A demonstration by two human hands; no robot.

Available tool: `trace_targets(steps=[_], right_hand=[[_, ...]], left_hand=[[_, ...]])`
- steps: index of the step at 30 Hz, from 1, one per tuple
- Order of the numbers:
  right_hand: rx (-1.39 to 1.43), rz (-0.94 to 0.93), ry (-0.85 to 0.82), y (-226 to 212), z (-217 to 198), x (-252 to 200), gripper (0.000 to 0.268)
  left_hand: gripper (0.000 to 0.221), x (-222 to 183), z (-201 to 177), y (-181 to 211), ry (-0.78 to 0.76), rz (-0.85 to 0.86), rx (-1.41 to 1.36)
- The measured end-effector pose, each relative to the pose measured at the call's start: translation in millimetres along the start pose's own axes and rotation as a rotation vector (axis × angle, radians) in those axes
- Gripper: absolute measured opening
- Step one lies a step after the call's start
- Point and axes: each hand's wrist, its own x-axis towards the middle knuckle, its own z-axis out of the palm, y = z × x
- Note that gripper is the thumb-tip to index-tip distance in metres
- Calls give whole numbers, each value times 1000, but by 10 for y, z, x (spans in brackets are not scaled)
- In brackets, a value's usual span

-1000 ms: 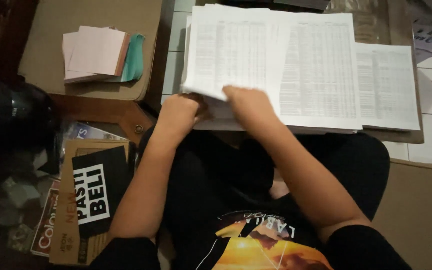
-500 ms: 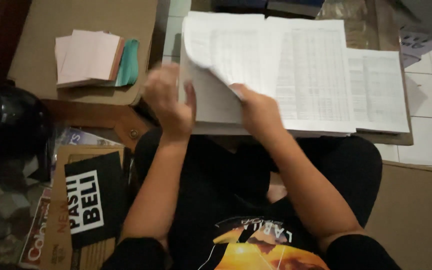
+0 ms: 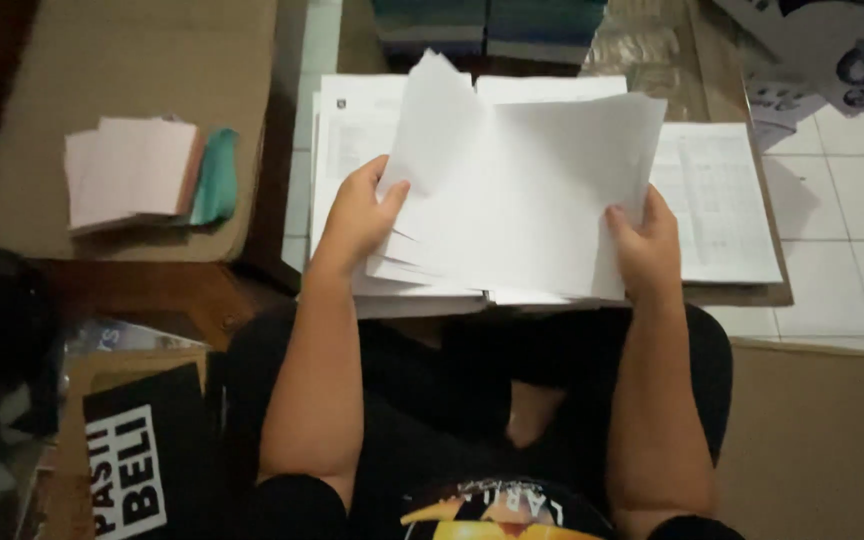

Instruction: Flipping through and organizing a large stack of printed documents on a low surface.

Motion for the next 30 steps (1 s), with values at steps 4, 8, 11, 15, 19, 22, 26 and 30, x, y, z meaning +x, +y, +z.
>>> trace_targets(steps=[4, 8, 11, 15, 19, 22, 26, 30], right_hand=[[195, -305, 70, -188, -143, -146, 47], [377, -431, 26, -253, -186, -270, 51], [366, -609, 18, -280, -147, -416, 63], [128, -958, 251, -374, -60, -456, 100], [-254, -1056, 325, -524, -85, -405, 50], [-241, -930, 323, -468, -77, -401, 60], [178, -765, 185, -306, -60, -325, 76], [152, -605, 168, 204, -4, -41, 52]], left_hand=[[34, -178, -55, 71, 138, 339, -140], [61, -474, -88, 251, 220, 436, -203], [73, -545, -43, 230, 390, 625, -97], [83, -398, -32, 57, 662, 938, 180], [43, -343, -43, 55, 627, 849, 263], [43, -282, -13, -7, 645, 883, 219], [57, -155, 62, -113, 634, 837, -47], [49, -53, 162, -227, 436, 211, -92]])
